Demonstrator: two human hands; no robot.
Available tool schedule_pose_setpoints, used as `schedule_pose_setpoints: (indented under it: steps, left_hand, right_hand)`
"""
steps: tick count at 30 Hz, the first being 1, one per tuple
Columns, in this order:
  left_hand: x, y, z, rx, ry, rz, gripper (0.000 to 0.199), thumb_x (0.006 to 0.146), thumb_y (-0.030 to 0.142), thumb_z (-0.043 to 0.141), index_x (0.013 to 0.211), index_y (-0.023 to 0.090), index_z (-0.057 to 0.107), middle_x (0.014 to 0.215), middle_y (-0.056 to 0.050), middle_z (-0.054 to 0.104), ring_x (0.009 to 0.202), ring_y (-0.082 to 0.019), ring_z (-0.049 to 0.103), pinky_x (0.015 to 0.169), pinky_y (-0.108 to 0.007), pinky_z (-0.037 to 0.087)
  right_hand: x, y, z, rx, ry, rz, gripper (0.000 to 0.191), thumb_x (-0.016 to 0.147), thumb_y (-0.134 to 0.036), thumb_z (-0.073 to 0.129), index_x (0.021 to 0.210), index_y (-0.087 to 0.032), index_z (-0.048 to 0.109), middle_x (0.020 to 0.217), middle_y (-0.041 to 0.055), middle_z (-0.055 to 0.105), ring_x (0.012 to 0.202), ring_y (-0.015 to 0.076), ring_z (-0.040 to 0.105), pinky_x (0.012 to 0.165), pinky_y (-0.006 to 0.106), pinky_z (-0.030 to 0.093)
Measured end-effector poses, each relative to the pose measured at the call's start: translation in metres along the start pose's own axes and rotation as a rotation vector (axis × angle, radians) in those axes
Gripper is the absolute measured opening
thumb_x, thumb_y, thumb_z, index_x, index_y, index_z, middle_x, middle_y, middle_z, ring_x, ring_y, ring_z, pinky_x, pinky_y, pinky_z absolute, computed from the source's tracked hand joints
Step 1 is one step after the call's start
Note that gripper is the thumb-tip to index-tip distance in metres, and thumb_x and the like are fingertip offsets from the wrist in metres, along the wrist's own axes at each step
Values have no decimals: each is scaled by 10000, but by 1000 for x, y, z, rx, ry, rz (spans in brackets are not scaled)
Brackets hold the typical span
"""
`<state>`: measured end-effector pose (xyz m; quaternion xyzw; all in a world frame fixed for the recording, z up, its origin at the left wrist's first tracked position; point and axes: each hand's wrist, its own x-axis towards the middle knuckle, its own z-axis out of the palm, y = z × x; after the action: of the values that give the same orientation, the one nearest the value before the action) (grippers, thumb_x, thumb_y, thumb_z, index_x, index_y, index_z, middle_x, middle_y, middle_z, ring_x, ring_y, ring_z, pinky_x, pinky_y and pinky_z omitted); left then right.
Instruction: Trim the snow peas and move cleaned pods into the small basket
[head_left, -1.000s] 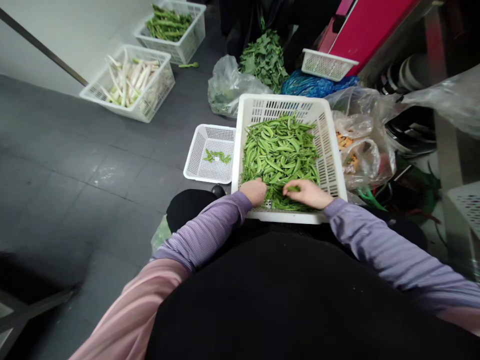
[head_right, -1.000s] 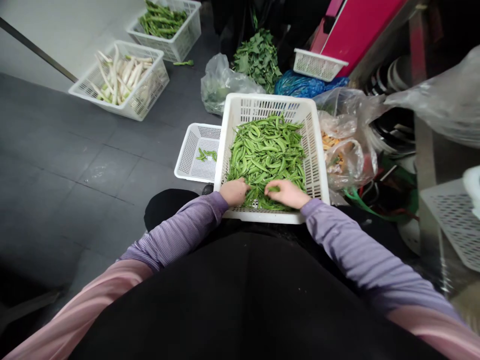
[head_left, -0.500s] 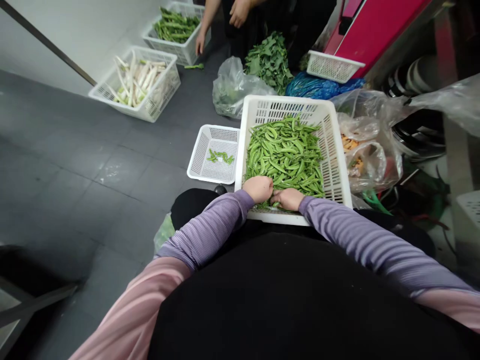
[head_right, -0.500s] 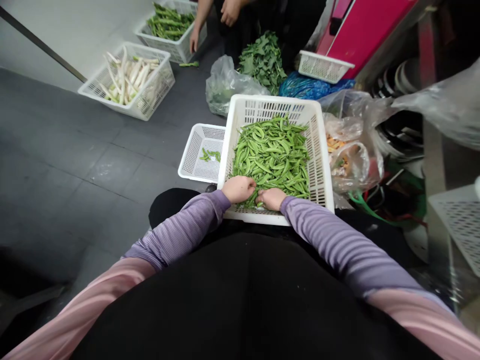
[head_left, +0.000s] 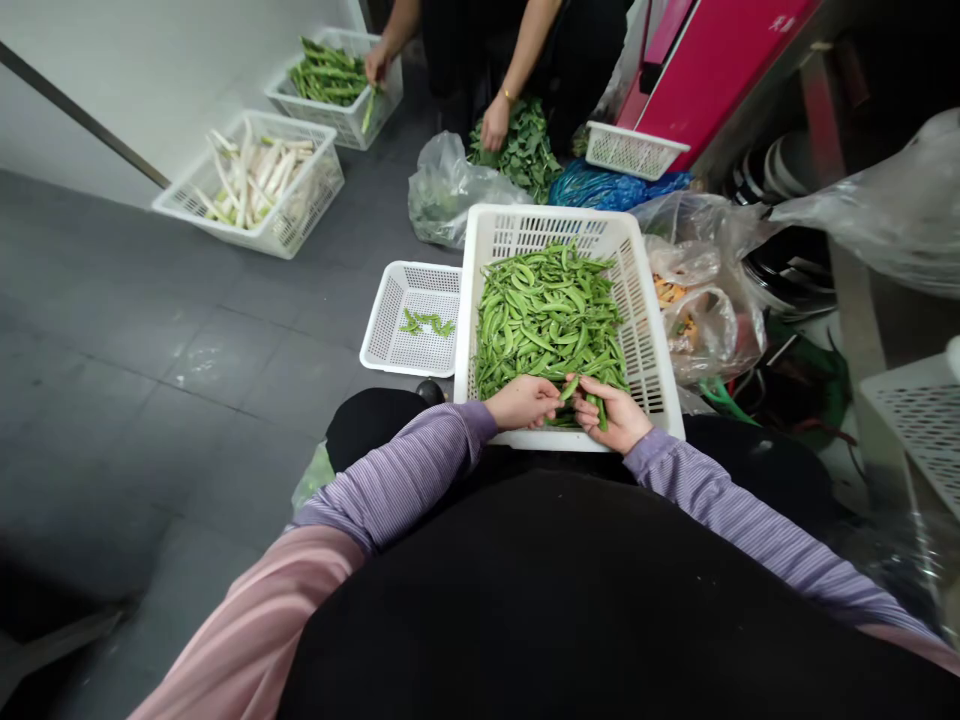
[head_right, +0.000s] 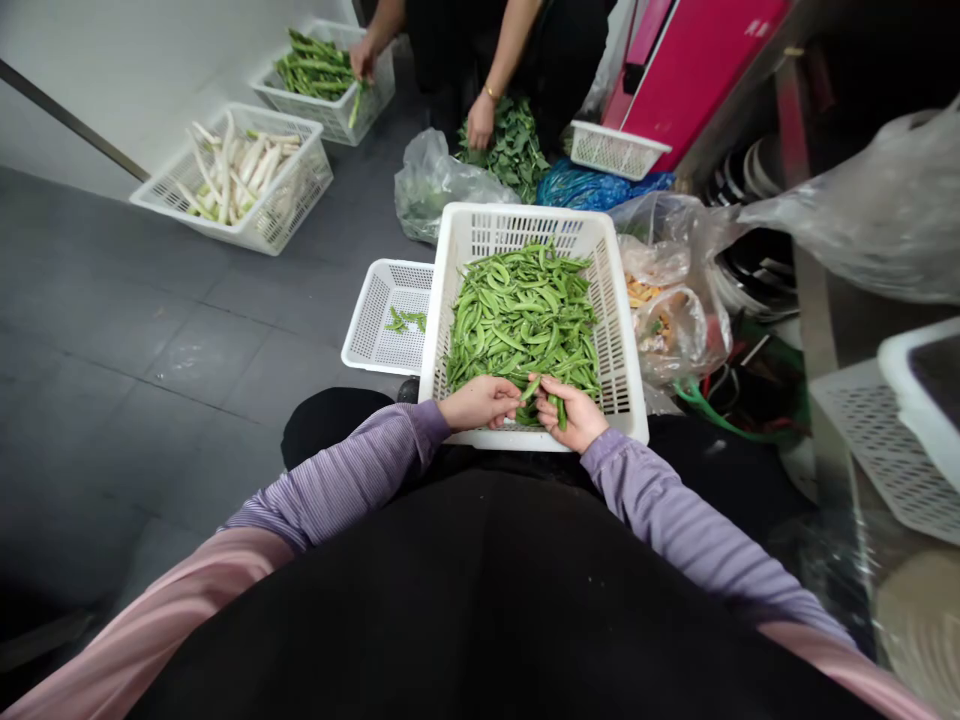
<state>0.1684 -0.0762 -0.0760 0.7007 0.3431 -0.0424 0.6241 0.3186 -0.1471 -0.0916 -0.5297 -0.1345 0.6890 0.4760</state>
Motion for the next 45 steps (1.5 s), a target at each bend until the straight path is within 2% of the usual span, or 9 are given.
schedule_pose_setpoints:
  steps: [7, 10, 13, 16, 21, 26, 34, 38, 45]
  left_hand:
    - [-7, -2, 0, 789, 115, 211, 242, 880, 238, 406, 836, 117, 611, 855, -110, 651, 817, -199, 613, 776, -293, 462]
    - [-10, 0, -3, 846, 122, 190, 278, 896, 248, 367, 880, 113, 610, 895, -126, 651, 838, -212, 618, 787, -307, 462]
    - [-13, 0, -10, 813, 188, 116, 285, 895, 250, 366, 881, 117, 618, 870, -123, 658, 825, -208, 623, 782, -302, 463]
    - [-14, 0, -16, 777, 224, 101, 273, 888, 250, 383, 882, 125, 626, 854, -111, 663, 827, -203, 624, 780, -288, 462]
    - [-16, 1, -15, 809, 218, 105, 271, 890, 267, 381, 912, 131, 614, 886, -110, 660, 837, -214, 626, 773, -305, 469]
    - [-17, 1, -6, 895, 136, 169, 270, 892, 237, 357, 932, 109, 591, 906, -134, 648, 864, -232, 624, 778, -331, 478]
    - [-14, -4, 1, 993, 14, 283, 259, 787, 69, 400, 987, 81, 565, 935, -138, 641, 874, -220, 621, 780, -314, 490]
    - [-16, 0, 6, 978, 2, 293, 254, 821, 132, 386, 983, 91, 578, 930, -131, 647, 858, -221, 624, 767, -322, 494]
    - [-8, 0, -20, 879, 313, -12, 321, 875, 205, 314, 935, 110, 615, 905, -126, 657, 859, -224, 625, 785, -332, 479]
  right_hand:
    - [0, 9, 12, -347, 202, -116, 345, 582, -395, 695, 819, -179, 568, 492, -83, 378, 375, 52, 270, 339, 192, 185]
    - [3, 8, 10, -687, 349, -219, 360, 664, -404, 632, 928, -159, 615, 477, -61, 440, 375, 80, 328, 362, 221, 251]
    - [2, 0, 4, -1004, 440, -397, 262, 695, -292, 605, 915, -162, 660, 750, 43, 625, 631, 159, 550, 545, 276, 423]
    - [-3, -7, 3, -1218, 357, -340, 137, 653, -190, 628, 777, -181, 686, 846, 62, 658, 804, 199, 589, 695, 303, 454]
    - [-11, -6, 13, -820, 77, 164, 181, 651, -280, 675, 806, -190, 650, 502, -23, 570, 329, 72, 361, 329, 201, 300]
    - [-3, -4, 18, -254, 127, 134, 181, 698, -296, 652, 663, -150, 550, 677, 36, 650, 319, 10, 263, 278, 150, 203]
    - [5, 3, 17, -235, 239, 119, 191, 614, -210, 704, 631, -137, 528, 515, -29, 543, 323, 17, 316, 270, 134, 196]
    - [3, 4, 16, -255, 143, 152, 244, 568, -220, 735, 643, -147, 514, 445, -65, 466, 325, 25, 316, 283, 146, 203]
    - [-16, -16, 4, -216, -65, 227, 335, 514, -254, 767, 693, -152, 503, 588, -14, 580, 348, -1, 291, 316, 141, 174]
